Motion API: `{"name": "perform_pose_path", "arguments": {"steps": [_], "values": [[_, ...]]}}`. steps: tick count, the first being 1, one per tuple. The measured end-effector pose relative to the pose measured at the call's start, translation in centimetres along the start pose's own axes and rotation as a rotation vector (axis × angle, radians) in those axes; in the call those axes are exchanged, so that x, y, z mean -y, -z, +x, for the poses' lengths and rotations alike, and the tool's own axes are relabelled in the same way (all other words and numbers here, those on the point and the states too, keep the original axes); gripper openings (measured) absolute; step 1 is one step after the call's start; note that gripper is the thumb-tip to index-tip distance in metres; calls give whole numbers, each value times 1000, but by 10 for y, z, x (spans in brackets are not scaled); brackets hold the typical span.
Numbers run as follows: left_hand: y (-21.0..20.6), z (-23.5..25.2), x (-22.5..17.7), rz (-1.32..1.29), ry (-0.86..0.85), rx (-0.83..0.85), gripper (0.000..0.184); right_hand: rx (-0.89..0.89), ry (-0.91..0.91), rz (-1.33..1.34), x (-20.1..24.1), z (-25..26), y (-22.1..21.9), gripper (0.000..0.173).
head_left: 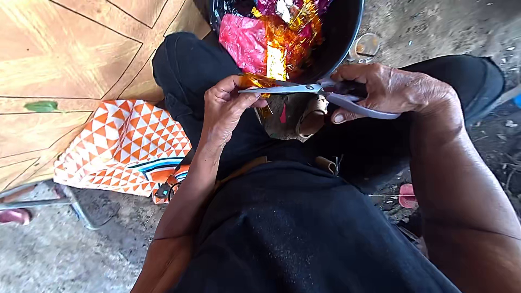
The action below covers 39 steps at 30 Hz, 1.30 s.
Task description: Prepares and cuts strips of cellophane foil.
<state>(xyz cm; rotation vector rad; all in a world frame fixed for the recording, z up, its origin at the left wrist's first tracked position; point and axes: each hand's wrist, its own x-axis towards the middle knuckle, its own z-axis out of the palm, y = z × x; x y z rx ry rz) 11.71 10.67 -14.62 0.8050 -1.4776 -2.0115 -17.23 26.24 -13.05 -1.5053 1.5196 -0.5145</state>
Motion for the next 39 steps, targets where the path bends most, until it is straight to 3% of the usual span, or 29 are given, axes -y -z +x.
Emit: {"name": "perform_pose_path", "arguments": {"steps": [5, 9, 14, 18, 21, 24, 28, 31, 33, 39], "values": [[-3, -2, -1, 40, 36, 32, 14, 11, -102, -63, 8, -29, 25, 77], [4, -1, -4, 48, 38, 56, 15, 2, -131, -38, 6, -59, 46, 65], [20, 19, -16, -15, 7, 20, 16, 15, -318, -76, 0, -69, 78, 49], [25, 45, -40, 85, -63, 31, 19, 50, -483, -235, -5, -15, 91, 37], [26, 57, -60, 169, -120, 76, 22, 64, -648, -356, -33, 55, 79, 53], [29, 65, -76, 220, -178, 120, 20, -25, -789, -289, -67, 120, 52, 66], [34, 64, -92, 229, -200, 156, 21, -213, -759, -100, -105, 163, -2, 73], [33, 51, -98, 292, -167, 149, 18, -292, -627, -10, -121, 169, -37, 58], [30, 53, -96, 313, -135, 125, 17, -316, -503, 1, -144, 173, -53, 61], [8, 55, -94, 384, -61, 129, 16, -88, -453, -92, -125, 163, -33, 65]]}}
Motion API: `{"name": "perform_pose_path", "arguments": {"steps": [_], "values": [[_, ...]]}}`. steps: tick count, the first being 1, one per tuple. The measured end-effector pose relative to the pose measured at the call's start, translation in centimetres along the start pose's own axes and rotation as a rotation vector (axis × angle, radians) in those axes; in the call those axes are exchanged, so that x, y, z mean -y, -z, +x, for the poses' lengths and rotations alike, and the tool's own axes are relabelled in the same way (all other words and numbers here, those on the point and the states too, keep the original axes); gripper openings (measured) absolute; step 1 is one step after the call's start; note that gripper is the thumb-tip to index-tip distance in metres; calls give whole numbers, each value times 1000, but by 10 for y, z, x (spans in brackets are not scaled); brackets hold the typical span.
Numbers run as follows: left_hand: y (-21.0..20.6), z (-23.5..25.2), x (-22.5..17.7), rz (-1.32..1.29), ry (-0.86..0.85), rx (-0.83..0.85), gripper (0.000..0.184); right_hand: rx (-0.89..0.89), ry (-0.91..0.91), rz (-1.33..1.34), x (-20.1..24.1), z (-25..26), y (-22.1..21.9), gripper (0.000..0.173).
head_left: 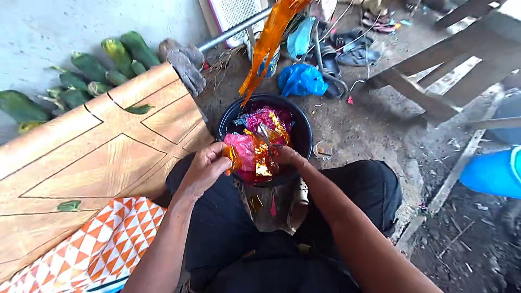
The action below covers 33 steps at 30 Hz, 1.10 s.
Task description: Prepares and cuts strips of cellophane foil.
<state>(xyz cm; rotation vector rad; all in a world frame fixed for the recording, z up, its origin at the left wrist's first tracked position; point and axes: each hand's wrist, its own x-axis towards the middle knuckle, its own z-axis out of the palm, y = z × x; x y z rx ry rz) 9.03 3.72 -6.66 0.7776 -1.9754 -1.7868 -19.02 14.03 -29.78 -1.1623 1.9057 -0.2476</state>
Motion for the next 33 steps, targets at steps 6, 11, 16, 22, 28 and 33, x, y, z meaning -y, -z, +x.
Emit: {"name": "perform_pose_path", "arguments": {"steps": [6, 11, 16, 22, 28, 33], "values": [[-8, -2, -14, 54, -73, 56, 14, 78, -2, -96, 16, -26, 25, 54], [-12, -4, -25, 65, -113, 73, 14, 94, -12, -68, 22, -39, 37, 41], [-17, -4, -31, 127, -145, 99, 11, 108, 74, -61, 60, -83, 55, 46], [-36, -2, -51, 32, 15, 157, 9, -332, 622, 399, 105, -175, 66, 92], [-59, 1, -84, -112, 202, 233, 16, -708, 955, 625, 128, -198, 39, 90], [-71, 9, -104, -242, 311, 232, 31, -905, 1012, 698, 141, -201, 40, 74]]}}
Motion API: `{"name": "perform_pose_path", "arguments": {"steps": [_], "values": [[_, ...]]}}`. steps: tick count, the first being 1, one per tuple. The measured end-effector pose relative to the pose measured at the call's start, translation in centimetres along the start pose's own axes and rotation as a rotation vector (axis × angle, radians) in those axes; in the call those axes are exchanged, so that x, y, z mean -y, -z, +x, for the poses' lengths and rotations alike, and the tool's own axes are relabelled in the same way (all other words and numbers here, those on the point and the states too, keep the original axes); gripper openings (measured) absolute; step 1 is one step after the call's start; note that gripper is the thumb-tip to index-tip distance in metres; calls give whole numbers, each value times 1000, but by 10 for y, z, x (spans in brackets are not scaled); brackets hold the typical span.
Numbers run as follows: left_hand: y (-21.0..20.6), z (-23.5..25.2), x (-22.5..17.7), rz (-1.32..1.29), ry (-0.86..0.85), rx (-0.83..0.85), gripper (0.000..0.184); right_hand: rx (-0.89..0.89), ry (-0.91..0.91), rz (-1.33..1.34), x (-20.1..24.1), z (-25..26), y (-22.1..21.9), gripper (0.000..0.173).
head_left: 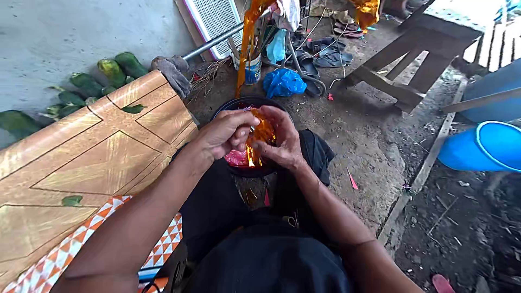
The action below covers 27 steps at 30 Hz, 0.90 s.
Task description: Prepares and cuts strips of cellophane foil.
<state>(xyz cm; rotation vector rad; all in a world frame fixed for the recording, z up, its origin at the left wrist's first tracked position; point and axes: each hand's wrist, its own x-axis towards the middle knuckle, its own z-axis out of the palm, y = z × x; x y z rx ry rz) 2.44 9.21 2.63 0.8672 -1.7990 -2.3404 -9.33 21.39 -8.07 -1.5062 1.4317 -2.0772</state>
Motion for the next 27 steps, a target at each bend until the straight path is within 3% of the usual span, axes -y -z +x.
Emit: {"name": "perform_pose_path", "arguments": {"steps": [3, 7, 11, 15, 18, 21, 22, 24, 27], "values": [[-6, 5, -7, -76, 61, 47, 42, -108, 58, 12, -1, 4, -4, 59], [-11, 8, -9, -244, 96, 122, 39, -197, 33, 92, -2, 3, -4, 35], [-6, 8, -6, -380, 97, 191, 29, -236, -83, 223, -3, 4, 0, 14], [5, 4, -6, -236, -10, 105, 39, -192, -269, 310, 8, 7, 10, 9], [18, 5, 7, -6, -223, -44, 7, -122, -281, 253, 12, 11, 19, 8], [28, 10, 16, 168, -284, -9, 69, -44, -281, 270, 8, 18, 27, 11], [29, 12, 19, 181, -267, 32, 79, -12, -262, 302, 3, 21, 29, 12], [28, 15, 26, 124, -265, 85, 65, 60, -260, 315, -1, 24, 31, 12], [24, 18, 32, 19, -310, 115, 20, 116, -280, 312, -3, 23, 29, 11]]}}
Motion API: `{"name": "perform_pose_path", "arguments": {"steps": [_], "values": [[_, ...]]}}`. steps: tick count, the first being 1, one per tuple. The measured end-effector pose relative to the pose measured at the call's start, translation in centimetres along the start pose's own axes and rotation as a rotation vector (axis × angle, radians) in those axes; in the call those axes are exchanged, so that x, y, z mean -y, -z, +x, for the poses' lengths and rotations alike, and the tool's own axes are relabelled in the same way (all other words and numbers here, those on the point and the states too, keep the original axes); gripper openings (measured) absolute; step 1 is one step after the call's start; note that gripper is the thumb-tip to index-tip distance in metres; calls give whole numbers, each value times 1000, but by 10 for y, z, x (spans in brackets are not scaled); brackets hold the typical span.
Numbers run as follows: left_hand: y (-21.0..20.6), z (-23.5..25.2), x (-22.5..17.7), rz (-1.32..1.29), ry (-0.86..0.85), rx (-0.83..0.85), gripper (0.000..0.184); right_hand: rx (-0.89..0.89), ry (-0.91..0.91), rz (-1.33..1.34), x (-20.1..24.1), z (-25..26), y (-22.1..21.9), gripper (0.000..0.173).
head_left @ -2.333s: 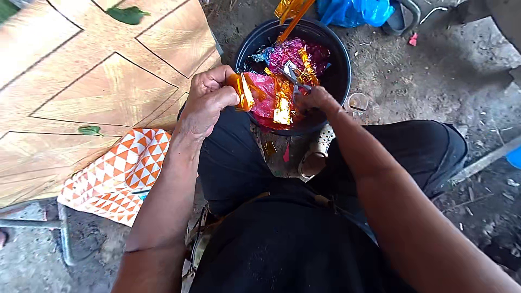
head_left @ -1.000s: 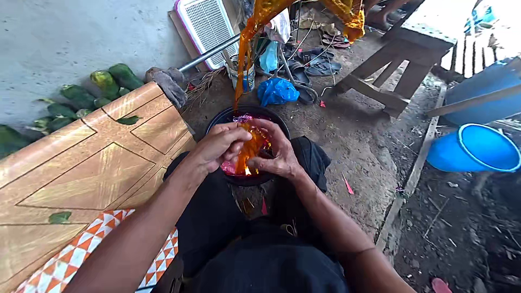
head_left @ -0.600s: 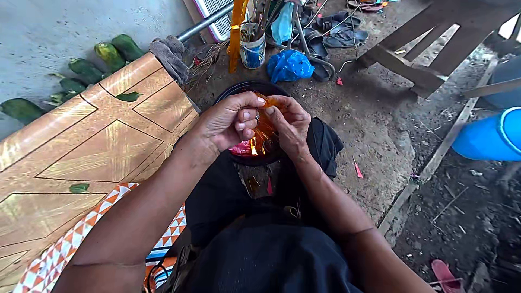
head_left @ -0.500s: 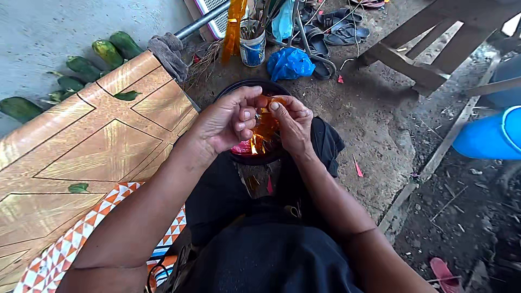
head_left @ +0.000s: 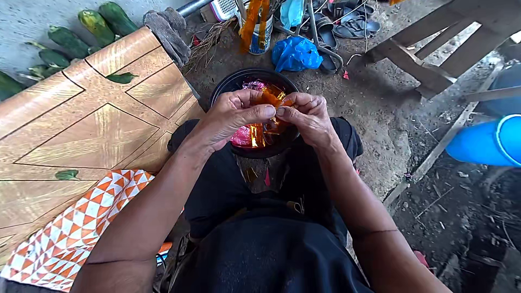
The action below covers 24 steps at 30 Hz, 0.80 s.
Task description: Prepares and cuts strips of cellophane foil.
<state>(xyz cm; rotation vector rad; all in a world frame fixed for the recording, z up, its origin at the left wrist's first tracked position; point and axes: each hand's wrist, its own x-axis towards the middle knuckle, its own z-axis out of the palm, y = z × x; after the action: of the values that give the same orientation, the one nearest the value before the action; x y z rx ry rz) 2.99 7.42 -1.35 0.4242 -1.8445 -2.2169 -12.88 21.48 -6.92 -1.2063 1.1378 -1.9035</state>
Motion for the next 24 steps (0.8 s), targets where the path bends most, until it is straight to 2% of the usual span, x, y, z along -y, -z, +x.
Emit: {"name": "perform_pose_path", "arguments": {"steps": [1, 6, 8, 10, 12, 16, 18, 21, 24], "values": [[0, 1, 2, -13, -29, -2, 13, 4, -6, 12, -1, 0, -1, 11], [3, 0, 8, 55, -94, -90, 6, 35, -19, 7, -6, 2, -2, 12], [7, -2, 11, 107, -104, -142, 6, 96, -19, -145, 0, 5, 3, 11], [12, -7, 12, 167, -96, -173, 9, 123, -3, -357, 16, 6, 14, 27], [21, -15, 14, 249, -105, -148, 14, 57, 68, -524, 34, 1, 34, 33], [44, -9, 24, 285, -142, -145, 17, -234, 195, -723, 50, -21, 100, 20], [58, -6, 29, 318, -143, -183, 17, -370, 83, -707, 39, -45, 139, 17], [76, -1, 30, 317, -121, -243, 16, -585, -232, -672, 1, -91, 188, 19], [98, 4, 34, 264, -122, -314, 26, -741, -483, -623, -48, -132, 221, 21]]}}
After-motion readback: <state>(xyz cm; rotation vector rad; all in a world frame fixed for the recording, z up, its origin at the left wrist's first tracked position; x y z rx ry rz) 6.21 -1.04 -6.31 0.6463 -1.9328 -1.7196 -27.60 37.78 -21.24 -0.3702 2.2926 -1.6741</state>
